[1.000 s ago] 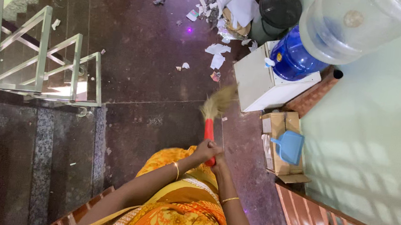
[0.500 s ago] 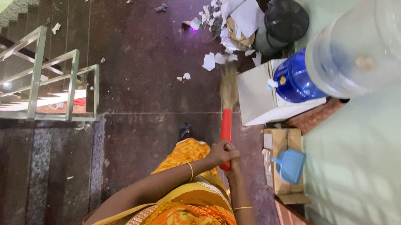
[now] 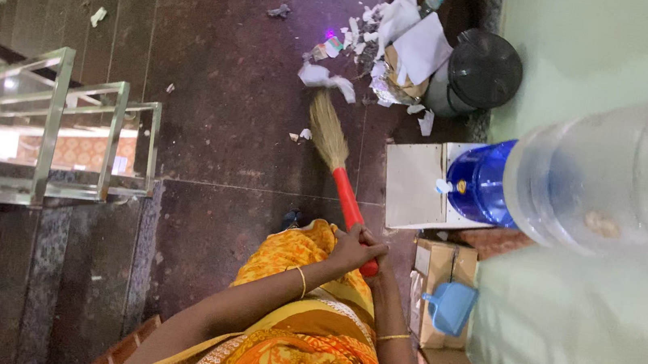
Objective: The person sweeps paper brochures and trash from a room, across a landing, and down a flight of stairs using a broom.
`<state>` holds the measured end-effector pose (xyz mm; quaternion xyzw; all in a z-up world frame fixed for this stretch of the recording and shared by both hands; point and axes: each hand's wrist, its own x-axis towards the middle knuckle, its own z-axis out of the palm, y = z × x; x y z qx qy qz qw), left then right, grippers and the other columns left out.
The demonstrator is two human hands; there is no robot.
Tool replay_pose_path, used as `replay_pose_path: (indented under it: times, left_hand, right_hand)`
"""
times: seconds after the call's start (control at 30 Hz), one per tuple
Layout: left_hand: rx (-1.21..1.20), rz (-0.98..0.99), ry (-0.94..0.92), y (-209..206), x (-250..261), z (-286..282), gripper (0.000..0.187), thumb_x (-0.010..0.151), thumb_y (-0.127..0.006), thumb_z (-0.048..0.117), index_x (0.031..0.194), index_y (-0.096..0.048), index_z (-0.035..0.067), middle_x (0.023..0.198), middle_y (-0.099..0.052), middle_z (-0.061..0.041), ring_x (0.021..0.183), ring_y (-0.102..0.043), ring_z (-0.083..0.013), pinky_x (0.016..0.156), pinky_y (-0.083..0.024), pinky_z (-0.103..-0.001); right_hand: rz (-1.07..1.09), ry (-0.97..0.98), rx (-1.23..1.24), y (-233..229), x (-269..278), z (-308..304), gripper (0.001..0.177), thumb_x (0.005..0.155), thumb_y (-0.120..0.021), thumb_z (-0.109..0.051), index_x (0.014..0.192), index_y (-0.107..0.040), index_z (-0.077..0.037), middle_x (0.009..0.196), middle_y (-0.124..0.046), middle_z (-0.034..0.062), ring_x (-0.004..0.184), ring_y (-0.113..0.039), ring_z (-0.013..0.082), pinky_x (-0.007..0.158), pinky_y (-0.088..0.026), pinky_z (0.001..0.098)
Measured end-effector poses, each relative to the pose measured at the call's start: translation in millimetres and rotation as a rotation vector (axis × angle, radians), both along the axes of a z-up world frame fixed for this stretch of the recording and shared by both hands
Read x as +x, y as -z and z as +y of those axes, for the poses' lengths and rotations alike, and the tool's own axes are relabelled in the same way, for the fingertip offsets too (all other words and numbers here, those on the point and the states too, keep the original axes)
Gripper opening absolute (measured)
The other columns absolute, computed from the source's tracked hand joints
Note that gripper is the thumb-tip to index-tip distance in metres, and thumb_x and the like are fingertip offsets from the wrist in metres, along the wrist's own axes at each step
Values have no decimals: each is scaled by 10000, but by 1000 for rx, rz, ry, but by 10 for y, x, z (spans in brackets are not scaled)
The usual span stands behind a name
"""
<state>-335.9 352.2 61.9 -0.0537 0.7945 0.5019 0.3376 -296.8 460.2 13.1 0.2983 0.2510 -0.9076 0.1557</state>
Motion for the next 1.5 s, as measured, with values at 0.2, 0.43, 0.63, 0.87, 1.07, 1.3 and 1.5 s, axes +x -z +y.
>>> replay_pose_path:
  times: [0.2, 0.43, 0.63, 0.87, 1.07, 1.3, 1.5]
  left_hand:
    - [144, -71, -178, -363, -308, 278, 800, 712, -814, 560, 1263, -476, 89, 1201, -527, -251, 1076, -593, -329, 921, -525, -427]
    - [215, -124, -469, -438, -167, 1146, 798, 771, -801, 550, 1272, -374, 99, 1150, -442, -185, 1014, -609, -269, 746, -608, -355]
    - [392, -449, -674, -390, 91, 1530, 768, 752, -763, 556, 1217, -301, 156, 1022, -557, -173, 739, -621, -225, 541, -535, -315]
    - [494, -465, -639, 81, 301, 1398, 545, 816, -732, 515, 1150, -583, 110, 915, -629, -70, 726, -596, -172, 538, -468, -319]
    - [551, -126, -801, 767, 348, 1335, 428, 824, -810, 358, 1097, -655, 67, 1003, -693, -76, 890, -662, -135, 781, -553, -277]
    - [465, 28, -884, 347, 228, 1197, 418, 798, -813, 325, 1087, -651, 71, 1109, -689, -79, 982, -657, -122, 893, -539, -288]
    - [284, -196, -928, -42, 159, 891, 462, 764, -795, 395, 1069, -563, 138, 1037, -660, -109, 871, -666, -179, 690, -569, -335]
  right_hand:
    - [40, -252, 134, -377, -475, 407, 371, 967, -617, -162, 1316, -618, -37, 1130, -691, 72, 983, -682, 165, 856, -565, 287]
    - [126, -719, 231, -593, -727, 1298, 395, 968, -646, -169, 1320, -641, 11, 1081, -708, 60, 874, -688, 136, 738, -571, 276]
    - [-68, -962, 275, -192, -540, 1853, 296, 952, -578, -304, 1104, -655, -62, 885, -700, 101, 653, -669, 211, 520, -546, 333]
    - [-145, -768, 252, 183, -293, 1670, 260, 916, -543, -240, 1046, -633, -35, 903, -713, 98, 743, -706, 224, 606, -601, 386]
    - [171, -722, 489, 254, -345, 1325, 210, 904, -636, -133, 1052, -726, -13, 933, -687, 39, 796, -633, 132, 697, -519, 261]
    - [275, -785, 453, -380, -609, 1034, 177, 925, -631, -90, 1085, -653, -17, 941, -655, 56, 824, -665, 151, 736, -559, 294]
    - [143, -959, 319, -312, -722, 798, 207, 922, -584, -115, 1101, -649, -34, 933, -673, 97, 791, -697, 211, 698, -596, 348]
